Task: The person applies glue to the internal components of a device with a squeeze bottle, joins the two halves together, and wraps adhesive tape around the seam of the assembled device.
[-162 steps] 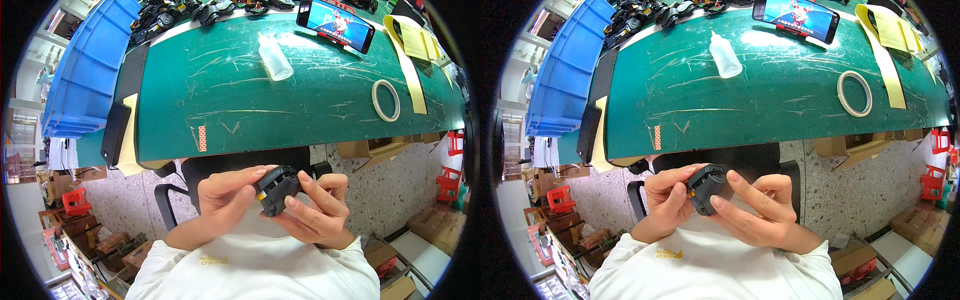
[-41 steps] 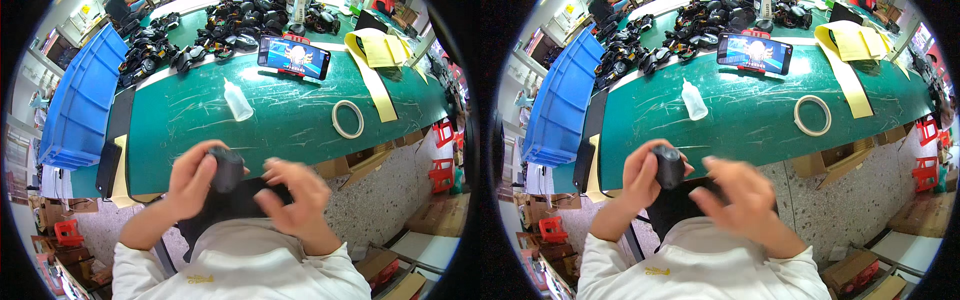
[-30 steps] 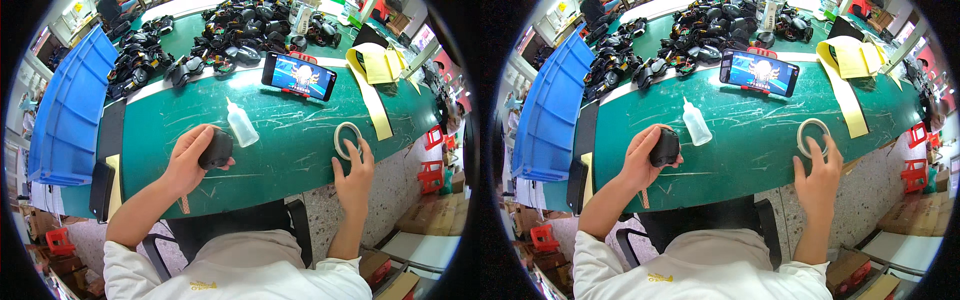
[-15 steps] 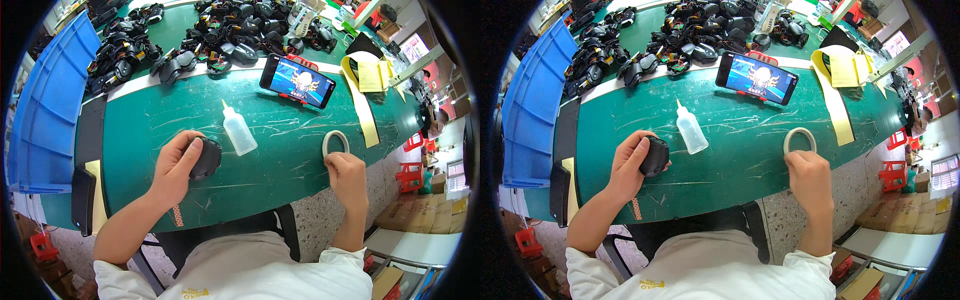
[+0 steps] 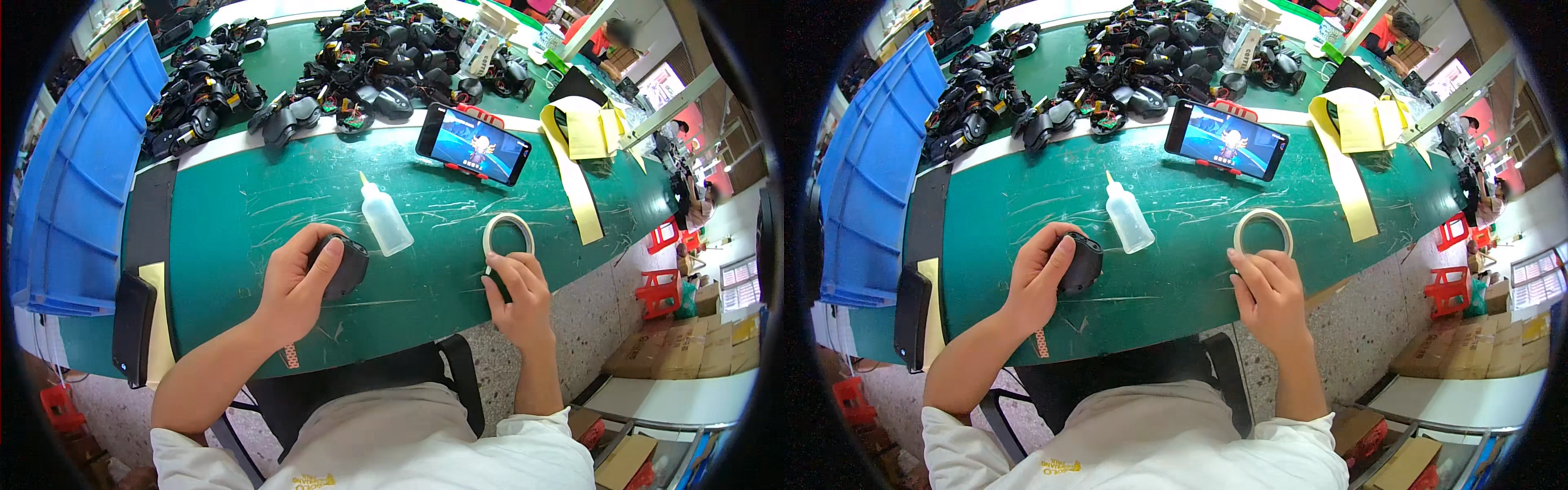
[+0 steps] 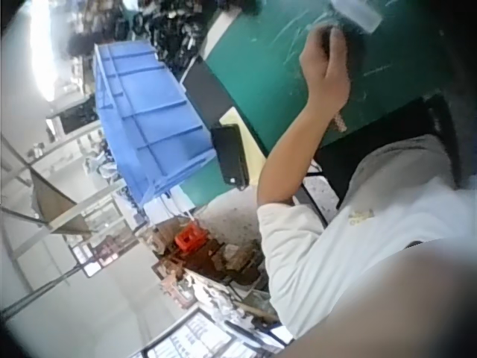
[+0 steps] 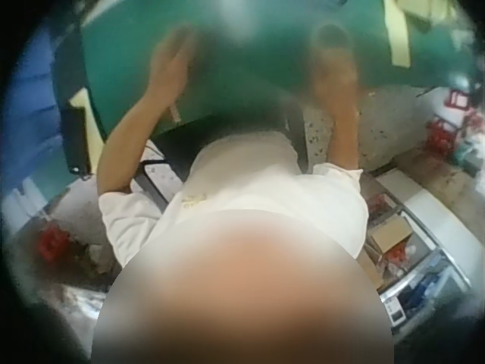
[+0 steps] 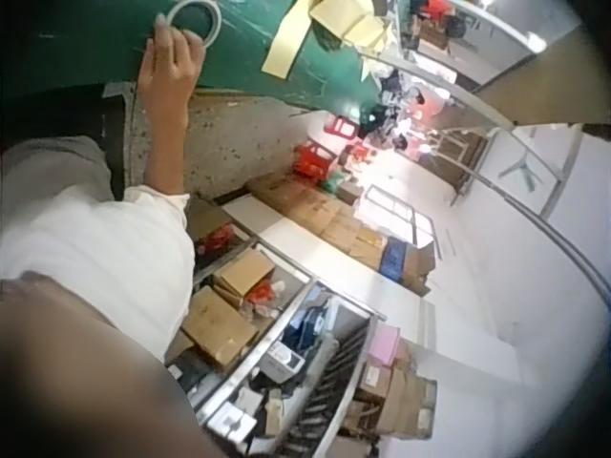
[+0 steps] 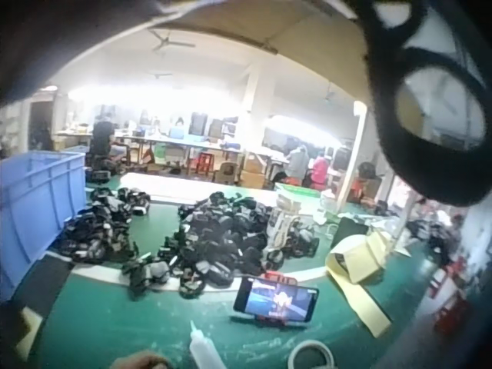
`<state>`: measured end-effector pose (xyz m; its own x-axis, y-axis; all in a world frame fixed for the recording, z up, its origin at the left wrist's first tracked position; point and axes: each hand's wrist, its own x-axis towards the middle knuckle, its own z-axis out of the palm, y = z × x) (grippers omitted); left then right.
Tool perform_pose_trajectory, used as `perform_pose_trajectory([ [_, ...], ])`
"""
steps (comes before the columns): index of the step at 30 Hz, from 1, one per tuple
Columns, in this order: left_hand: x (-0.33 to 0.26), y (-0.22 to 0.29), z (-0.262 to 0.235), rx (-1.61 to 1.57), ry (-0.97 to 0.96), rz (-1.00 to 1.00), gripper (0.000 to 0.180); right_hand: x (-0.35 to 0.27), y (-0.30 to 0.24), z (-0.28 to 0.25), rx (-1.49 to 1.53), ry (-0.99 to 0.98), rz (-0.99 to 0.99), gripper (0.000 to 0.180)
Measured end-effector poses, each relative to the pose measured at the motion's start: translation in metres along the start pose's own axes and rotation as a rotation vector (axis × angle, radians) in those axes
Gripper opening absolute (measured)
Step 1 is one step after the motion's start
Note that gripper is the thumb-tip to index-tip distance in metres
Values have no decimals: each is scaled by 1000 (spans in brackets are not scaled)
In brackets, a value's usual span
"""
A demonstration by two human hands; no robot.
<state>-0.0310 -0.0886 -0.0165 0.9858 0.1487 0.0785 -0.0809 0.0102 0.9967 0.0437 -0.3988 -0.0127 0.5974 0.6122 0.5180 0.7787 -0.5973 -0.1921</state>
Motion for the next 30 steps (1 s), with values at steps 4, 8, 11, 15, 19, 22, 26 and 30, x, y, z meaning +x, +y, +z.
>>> perform_pose_trajectory([
  [4, 0, 2, -2, -57, 2, -30, 21, 5, -16, -11, 172, 89, 218, 44],
  [8, 4, -1, -10, -29, -41, -68, 20, 1, 5, -23, 23, -14, 197, 39],
  [11, 12, -1, -9, -277, -90, -176, 21, 9, 7, -24, -92, -84, 61, 29],
  [15, 7, -2, -10, -264, -90, -172, 31, 58, -33, -37, 182, -35, -163, 17],
  [19, 1, 4, -3, -262, -25, -113, 34, 111, -70, -23, 34, -37, -514, 20],
  [22, 4, 8, -7, -159, -27, -79, 35, 123, -85, 2, 44, 58, -593, 26],
  [26, 2, 9, -5, -354, 2, -141, 34, 122, -83, 23, 65, 180, -629, 30],
  [30, -6, 10, -3, -408, -31, -102, 28, 116, -73, 37, 177, 254, -650, 24],
])
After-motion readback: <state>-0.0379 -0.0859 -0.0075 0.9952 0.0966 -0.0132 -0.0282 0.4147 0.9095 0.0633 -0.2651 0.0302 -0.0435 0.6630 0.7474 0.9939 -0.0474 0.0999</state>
